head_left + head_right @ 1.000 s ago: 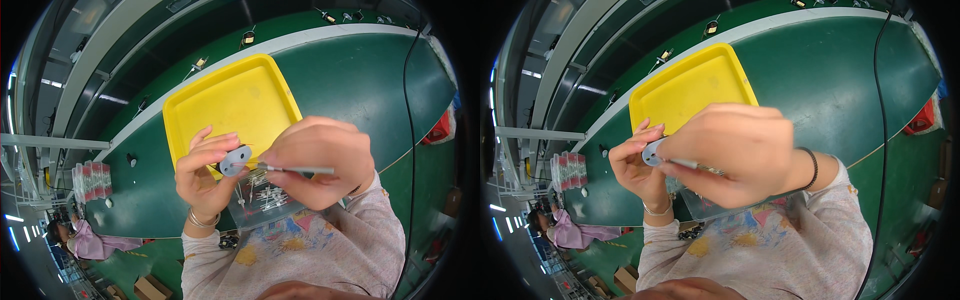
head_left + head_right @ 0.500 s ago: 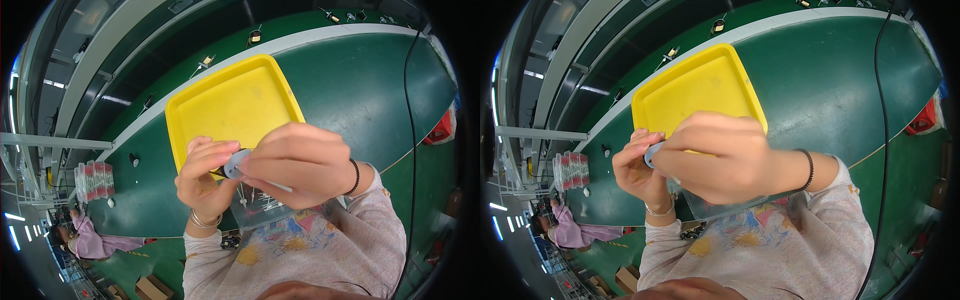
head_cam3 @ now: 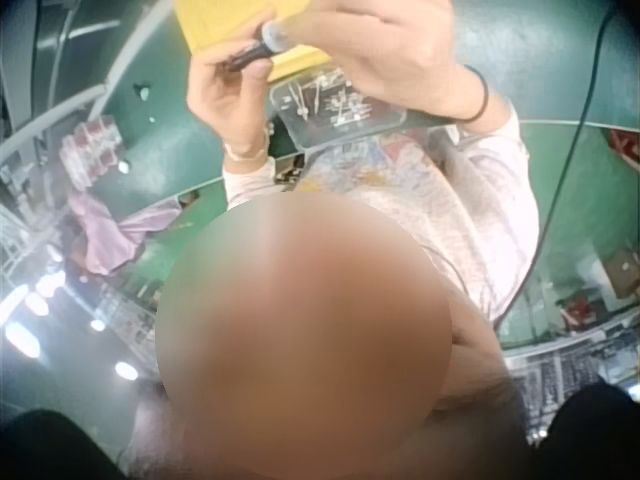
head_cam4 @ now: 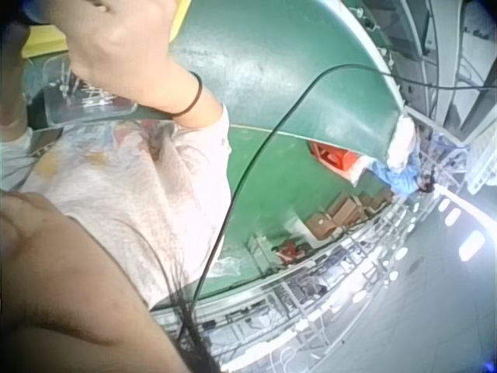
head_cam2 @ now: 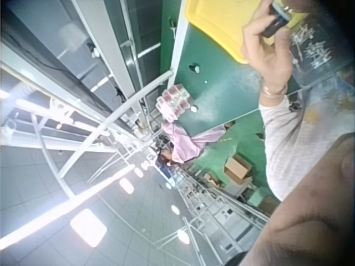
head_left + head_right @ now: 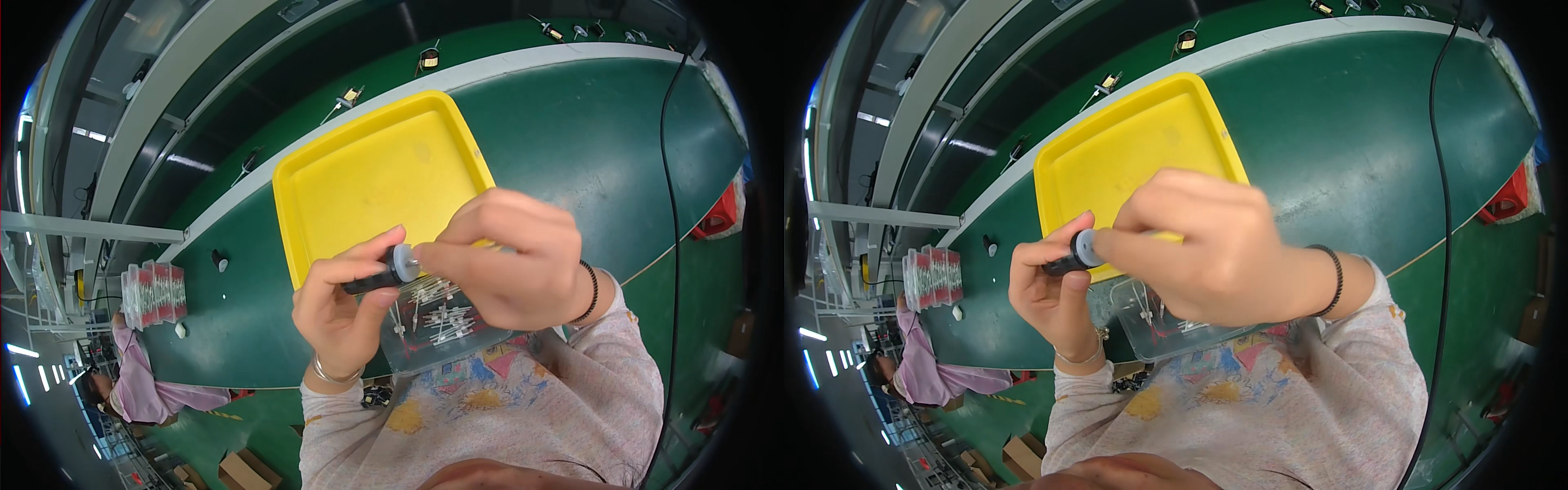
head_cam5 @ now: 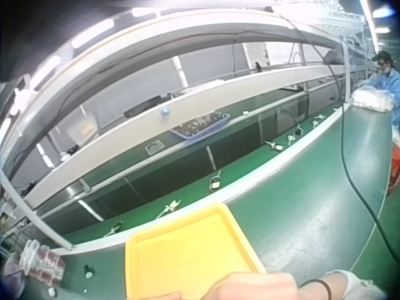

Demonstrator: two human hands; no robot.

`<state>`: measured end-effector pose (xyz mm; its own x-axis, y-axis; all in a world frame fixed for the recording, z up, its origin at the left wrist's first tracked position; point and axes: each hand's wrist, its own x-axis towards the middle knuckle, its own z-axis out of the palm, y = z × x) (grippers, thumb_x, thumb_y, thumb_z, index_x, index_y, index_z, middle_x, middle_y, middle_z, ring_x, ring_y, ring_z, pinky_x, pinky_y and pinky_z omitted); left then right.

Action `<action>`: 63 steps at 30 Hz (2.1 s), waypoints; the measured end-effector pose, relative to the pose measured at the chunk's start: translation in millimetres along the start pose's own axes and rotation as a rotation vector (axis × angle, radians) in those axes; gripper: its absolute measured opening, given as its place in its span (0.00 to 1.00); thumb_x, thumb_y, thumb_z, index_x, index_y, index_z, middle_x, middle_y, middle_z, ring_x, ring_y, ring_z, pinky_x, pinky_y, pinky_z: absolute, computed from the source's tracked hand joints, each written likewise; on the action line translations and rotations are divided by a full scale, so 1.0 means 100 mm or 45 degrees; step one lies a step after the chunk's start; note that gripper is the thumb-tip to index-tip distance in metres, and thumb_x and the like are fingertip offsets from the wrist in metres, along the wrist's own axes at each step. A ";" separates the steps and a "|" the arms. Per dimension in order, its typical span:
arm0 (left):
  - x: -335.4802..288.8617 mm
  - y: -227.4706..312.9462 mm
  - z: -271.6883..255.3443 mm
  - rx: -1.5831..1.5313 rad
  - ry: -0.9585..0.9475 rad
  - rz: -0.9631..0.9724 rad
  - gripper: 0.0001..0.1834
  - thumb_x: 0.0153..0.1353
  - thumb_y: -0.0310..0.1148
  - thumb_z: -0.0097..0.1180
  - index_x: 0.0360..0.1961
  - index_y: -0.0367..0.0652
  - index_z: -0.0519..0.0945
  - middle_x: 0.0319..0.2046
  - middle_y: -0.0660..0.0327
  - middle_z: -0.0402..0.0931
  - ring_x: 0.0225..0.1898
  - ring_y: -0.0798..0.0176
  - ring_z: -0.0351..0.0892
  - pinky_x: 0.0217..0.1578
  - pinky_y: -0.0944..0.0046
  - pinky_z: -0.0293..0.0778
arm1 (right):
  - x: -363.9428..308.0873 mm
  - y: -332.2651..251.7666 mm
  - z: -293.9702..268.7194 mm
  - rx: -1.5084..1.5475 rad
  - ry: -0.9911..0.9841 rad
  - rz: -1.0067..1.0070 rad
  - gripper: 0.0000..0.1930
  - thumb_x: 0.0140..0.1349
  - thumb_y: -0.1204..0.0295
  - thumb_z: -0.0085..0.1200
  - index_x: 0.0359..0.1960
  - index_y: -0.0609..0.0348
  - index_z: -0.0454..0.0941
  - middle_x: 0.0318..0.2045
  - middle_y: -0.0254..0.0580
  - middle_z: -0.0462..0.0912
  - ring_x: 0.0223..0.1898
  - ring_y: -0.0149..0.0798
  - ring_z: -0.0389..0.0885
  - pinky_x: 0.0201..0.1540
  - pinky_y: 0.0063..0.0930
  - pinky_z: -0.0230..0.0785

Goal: The person inserts white pins into small black cylindrical housings and uses a thin metal tool to press them into place, handling several units from a yellow tray and clear container on a green workbench.

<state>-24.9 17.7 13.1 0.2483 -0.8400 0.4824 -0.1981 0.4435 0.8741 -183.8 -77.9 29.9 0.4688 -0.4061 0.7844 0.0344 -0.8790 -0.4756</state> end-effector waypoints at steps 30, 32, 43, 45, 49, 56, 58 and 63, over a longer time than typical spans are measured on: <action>0.18 -0.24 -0.11 -0.446 0.057 -0.210 0.09 0.56 0.23 0.54 0.38 0.34 0.71 0.44 0.45 0.75 0.45 0.63 0.76 0.47 0.66 0.71 | 0.14 0.16 0.39 0.461 -0.015 0.488 0.03 0.52 0.77 0.58 0.27 0.64 0.78 0.26 0.39 0.79 0.28 0.26 0.78 0.27 0.15 0.70; 0.19 -0.26 -0.09 -0.345 0.109 -0.110 0.09 0.56 0.22 0.55 0.38 0.34 0.70 0.44 0.45 0.75 0.45 0.62 0.76 0.47 0.67 0.71 | 0.12 0.19 0.48 0.595 0.157 0.543 0.04 0.50 0.76 0.60 0.26 0.63 0.78 0.24 0.38 0.80 0.25 0.27 0.78 0.27 0.17 0.70; 1.36 -1.45 -0.84 0.403 0.176 -0.247 0.15 0.56 0.33 0.56 0.43 0.38 0.77 0.48 0.55 0.74 0.47 0.60 0.75 0.46 0.66 0.71 | -0.14 0.44 0.52 0.236 -0.048 0.735 0.31 0.46 0.83 0.58 0.55 0.58 0.66 0.37 0.40 0.75 0.20 0.24 0.65 0.24 0.14 0.63; 1.45 -1.78 -1.17 1.194 0.315 0.247 0.21 0.53 0.35 0.59 0.49 0.46 0.76 0.53 0.51 0.69 0.53 0.52 0.71 0.49 0.62 0.68 | -0.22 0.26 0.50 0.209 -0.477 0.587 0.21 0.47 0.79 0.58 0.46 0.58 0.73 0.32 0.39 0.77 0.21 0.31 0.70 0.25 0.21 0.67; 1.18 -1.72 -1.86 1.437 0.105 0.154 0.19 0.49 0.30 0.59 0.45 0.50 0.79 0.54 0.48 0.68 0.56 0.48 0.66 0.54 0.58 0.63 | -0.55 0.05 0.41 0.080 -1.239 0.083 0.08 0.48 0.73 0.54 0.31 0.58 0.75 0.26 0.40 0.76 0.28 0.42 0.77 0.28 0.35 0.70; -0.08 -1.41 -3.29 2.201 -0.335 -0.824 0.29 0.47 0.23 0.52 0.53 0.55 0.70 0.60 0.62 0.59 0.59 0.51 0.61 0.53 0.53 0.66 | -0.93 -0.05 0.52 -0.058 -1.494 0.079 0.10 0.41 0.78 0.53 0.29 0.60 0.75 0.26 0.44 0.76 0.31 0.45 0.79 0.29 0.35 0.73; -0.27 -1.32 -3.38 2.188 -0.419 -0.782 0.28 0.47 0.23 0.54 0.52 0.55 0.70 0.58 0.62 0.63 0.56 0.51 0.65 0.52 0.55 0.68 | -0.92 -0.04 0.53 -0.018 -1.583 0.010 0.10 0.41 0.79 0.53 0.29 0.62 0.74 0.27 0.45 0.76 0.31 0.46 0.79 0.28 0.35 0.73; -0.25 -1.02 -3.29 2.189 -0.419 -0.822 0.17 0.42 0.33 0.65 0.35 0.48 0.76 0.42 0.60 0.70 0.42 0.55 0.72 0.40 0.58 0.72 | -0.94 -0.09 0.60 -0.212 -1.523 0.126 0.12 0.40 0.79 0.53 0.31 0.63 0.74 0.26 0.48 0.79 0.29 0.47 0.80 0.28 0.34 0.74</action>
<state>301.0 96.9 -69.4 0.5375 -0.8403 -0.0706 -0.8309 -0.5134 -0.2143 -175.1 -16.6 -63.2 0.9854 -0.0635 -0.1580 -0.1209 -0.9143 -0.3866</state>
